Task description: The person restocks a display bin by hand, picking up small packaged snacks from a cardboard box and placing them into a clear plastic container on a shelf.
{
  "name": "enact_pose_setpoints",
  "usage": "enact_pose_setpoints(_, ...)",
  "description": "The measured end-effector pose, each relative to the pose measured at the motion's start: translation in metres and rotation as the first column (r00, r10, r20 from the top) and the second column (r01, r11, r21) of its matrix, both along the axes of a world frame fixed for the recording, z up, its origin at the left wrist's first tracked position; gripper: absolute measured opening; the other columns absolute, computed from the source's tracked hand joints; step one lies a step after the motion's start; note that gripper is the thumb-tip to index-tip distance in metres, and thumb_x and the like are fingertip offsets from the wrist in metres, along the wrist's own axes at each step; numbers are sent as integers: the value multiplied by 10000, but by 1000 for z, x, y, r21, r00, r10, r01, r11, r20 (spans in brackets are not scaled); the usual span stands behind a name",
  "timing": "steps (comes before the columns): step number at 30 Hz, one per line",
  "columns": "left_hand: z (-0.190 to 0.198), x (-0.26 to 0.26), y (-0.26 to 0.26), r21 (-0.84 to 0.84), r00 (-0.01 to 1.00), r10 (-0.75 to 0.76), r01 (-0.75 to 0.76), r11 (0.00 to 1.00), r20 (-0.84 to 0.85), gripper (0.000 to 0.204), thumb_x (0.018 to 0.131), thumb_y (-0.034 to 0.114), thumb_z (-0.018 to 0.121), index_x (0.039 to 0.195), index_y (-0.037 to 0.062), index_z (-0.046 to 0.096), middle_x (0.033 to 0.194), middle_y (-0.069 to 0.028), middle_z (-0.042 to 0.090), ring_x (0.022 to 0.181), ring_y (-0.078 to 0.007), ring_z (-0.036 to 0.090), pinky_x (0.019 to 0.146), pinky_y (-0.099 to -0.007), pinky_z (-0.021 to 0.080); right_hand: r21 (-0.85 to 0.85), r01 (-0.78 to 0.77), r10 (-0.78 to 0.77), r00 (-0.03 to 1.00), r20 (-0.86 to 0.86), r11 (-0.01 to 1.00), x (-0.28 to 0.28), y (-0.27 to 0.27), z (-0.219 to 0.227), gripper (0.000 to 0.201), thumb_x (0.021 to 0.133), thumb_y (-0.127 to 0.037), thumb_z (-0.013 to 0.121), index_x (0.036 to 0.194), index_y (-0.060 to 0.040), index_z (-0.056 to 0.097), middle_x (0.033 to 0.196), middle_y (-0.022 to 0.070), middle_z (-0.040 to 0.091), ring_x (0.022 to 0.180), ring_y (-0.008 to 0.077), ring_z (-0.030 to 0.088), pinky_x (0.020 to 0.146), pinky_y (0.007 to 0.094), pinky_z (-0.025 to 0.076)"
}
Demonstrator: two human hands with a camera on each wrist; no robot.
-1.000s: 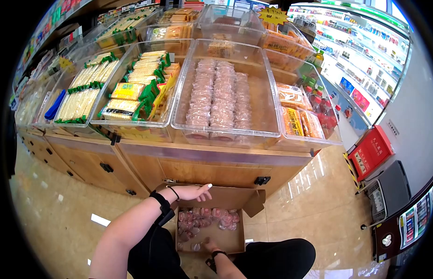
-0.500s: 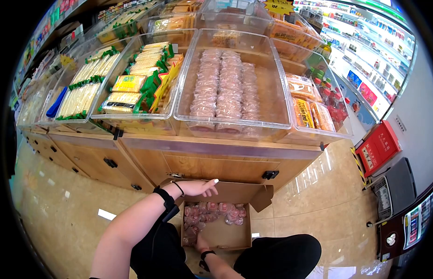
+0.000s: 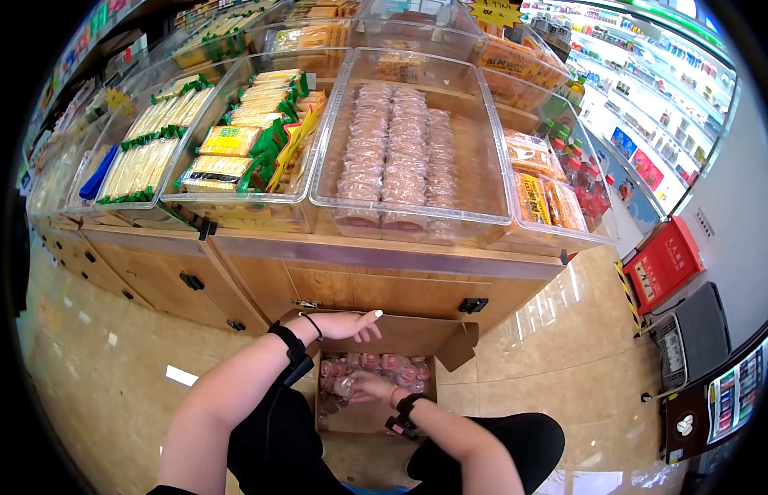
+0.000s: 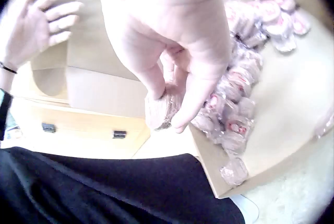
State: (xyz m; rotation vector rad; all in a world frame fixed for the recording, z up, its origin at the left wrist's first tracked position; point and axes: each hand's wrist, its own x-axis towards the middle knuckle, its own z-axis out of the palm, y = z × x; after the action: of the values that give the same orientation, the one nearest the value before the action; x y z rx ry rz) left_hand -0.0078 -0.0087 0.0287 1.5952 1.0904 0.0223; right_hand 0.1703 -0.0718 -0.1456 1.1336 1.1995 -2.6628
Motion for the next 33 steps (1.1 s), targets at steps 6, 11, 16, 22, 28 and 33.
enact_pose_setpoints(6, -3, 1, 1, -23, 1000, 27, -27, 999, 0, 868, 882, 658, 25, 1256, 44, 511, 1154, -195, 576, 1039, -266, 554, 972, -392, 371, 27, -24, 29, 978, -206, 999, 34, 37, 152, 260, 929, -117, 487, 1175, -59, 427, 1139, 105, 561, 1067, 239, 580, 932, 331, 472)
enact_pose_setpoints(11, -5, 3, 1, 9, 998, 53, -53, 999, 23, 839, 903, 629, 43, 1213, 25, 537, 1090, -180, 601, 972, -262, 576, 924, -373, 409, 117, 72, -36, 959, -282, 991, 60, 44, 225, 272, 945, -140, 468, 1201, -62, 421, 1190, 111, 529, 1080, 229, 567, 949, 348, 463)
enact_pose_setpoints(16, -6, 2, 1, 19, 999, 46, -46, 999, 16, 829, 908, 620, 48, 1191, 29, 557, 1059, -176, 613, 933, -253, 590, 909, -376, 421, 76, 190, -147, 910, -387, 979, 65, 35, 268, 305, 946, -119, 445, 1247, -81, 410, 1215, 95, 512, 1138, 243, 523, 935, 389, 466)
enact_pose_setpoints(22, -8, 1, 0, 31, 999, 46, -46, 998, 5, 837, 893, 638, 38, 1195, 62, 564, 1051, -180, 614, 941, -251, 594, 938, -384, 405, -342, 216, -374, 772, -514, 915, 60, 28, 287, 446, 938, -235, 466, 1326, -51, 345, 1075, 90, 497, 924, 209, 502, 841, 344, 450)
enact_pose_setpoints(28, -7, 1, 0, 12, 999, 38, -38, 999, 3, 843, 891, 640, 32, 1197, 60, 562, 1061, -177, 613, 949, -249, 595, 941, -379, 405, -316, 217, -373, 703, -606, 924, 59, 18, 285, 509, 959, -346, 403, 1321, 4, 330, 1070, 110, 476, 800, 164, 453, 752, 286, 432)
enact_pose_setpoints(33, -14, 0, -1, 41, 999, 14, -15, 999, 30, 853, 888, 643, 24, 1203, 57, 556, 1069, -173, 612, 934, -251, 597, 933, -372, 411, 15, 308, -269, 853, -448, 951, 51, 12, 317, 437, 978, -330, 330, 1279, -15, 368, 1283, 212, 454, 915, 227, 591, 751, 286, 495)
